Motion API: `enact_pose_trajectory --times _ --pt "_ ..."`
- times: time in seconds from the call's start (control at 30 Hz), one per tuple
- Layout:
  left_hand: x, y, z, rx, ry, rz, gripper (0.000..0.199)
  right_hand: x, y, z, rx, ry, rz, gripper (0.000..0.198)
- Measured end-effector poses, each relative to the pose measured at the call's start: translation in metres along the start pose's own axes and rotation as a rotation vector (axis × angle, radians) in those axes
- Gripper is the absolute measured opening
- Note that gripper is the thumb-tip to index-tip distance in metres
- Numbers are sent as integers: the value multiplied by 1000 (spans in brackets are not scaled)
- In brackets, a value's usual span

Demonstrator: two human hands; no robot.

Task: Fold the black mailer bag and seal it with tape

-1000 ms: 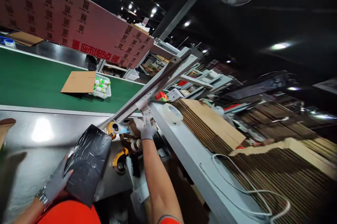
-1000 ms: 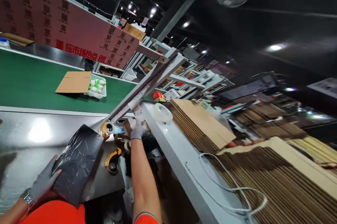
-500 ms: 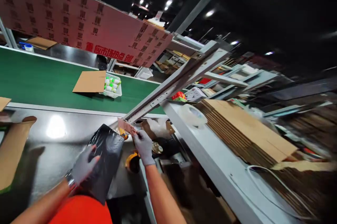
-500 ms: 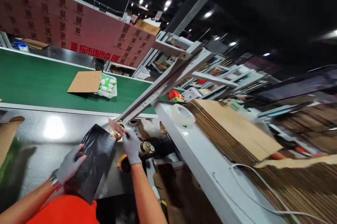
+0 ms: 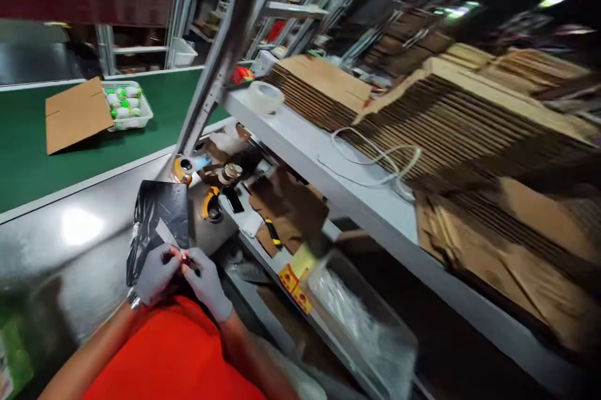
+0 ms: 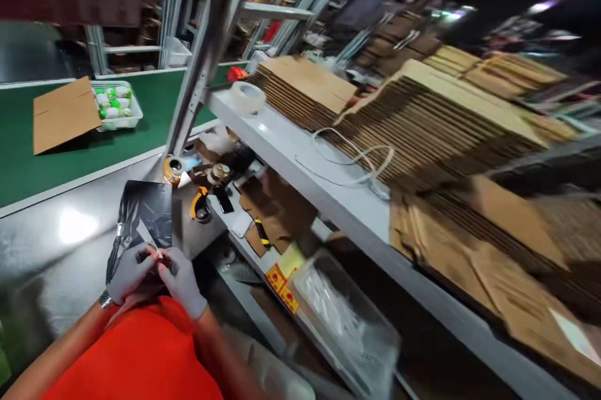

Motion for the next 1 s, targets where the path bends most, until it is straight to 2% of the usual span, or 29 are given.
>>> enact_pose_trajectory --times 0.07,0.13,0.23,0.3,0.4,0.53,0.63,0.73,0.83,0.9,1.0 --pt "8 15 -3 -122 74 52 27 12 -2 -15 58 137 193 29" --pt "17 30 -7 -238 165 122 21 21 -11 -28 164 213 288 35" --pt "25 45 -13 -350 240 190 17 28 -22 -41 229 244 315 39" --pt "25 49 -14 -378 228 167 21 30 -26 -46 235 247 332 41" --pt "19 47 -12 -375 151 83 28 30 -27 -45 215 245 355 44" --pt "9 42 -10 -294 62 49 29 13 -26 -38 162 173 303 31" --pt "10 47 -15 -253 74 66 31 -1 -33 -37 139 105 259 30" --pt "14 52 -20 -250 103 72 28 11 -46 -39 133 141 274 38" --pt "24 40 -24 -252 146 157 17 45 -73 -42 212 267 316 52" --pt "36 21 -28 -240 180 284 10 66 -104 -45 273 331 351 60" --pt "58 -8 -38 -223 237 532 6 76 -182 -60 421 327 258 64"
Point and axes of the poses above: each hand's wrist, its own z-axis towards the middle knuckle, its own y-axis out of the palm, x = y × z, the point moved 10 cm from there along z, towards the middle knuckle, and after that the axes turned 3 degrees about y, right-handed, at the moved point
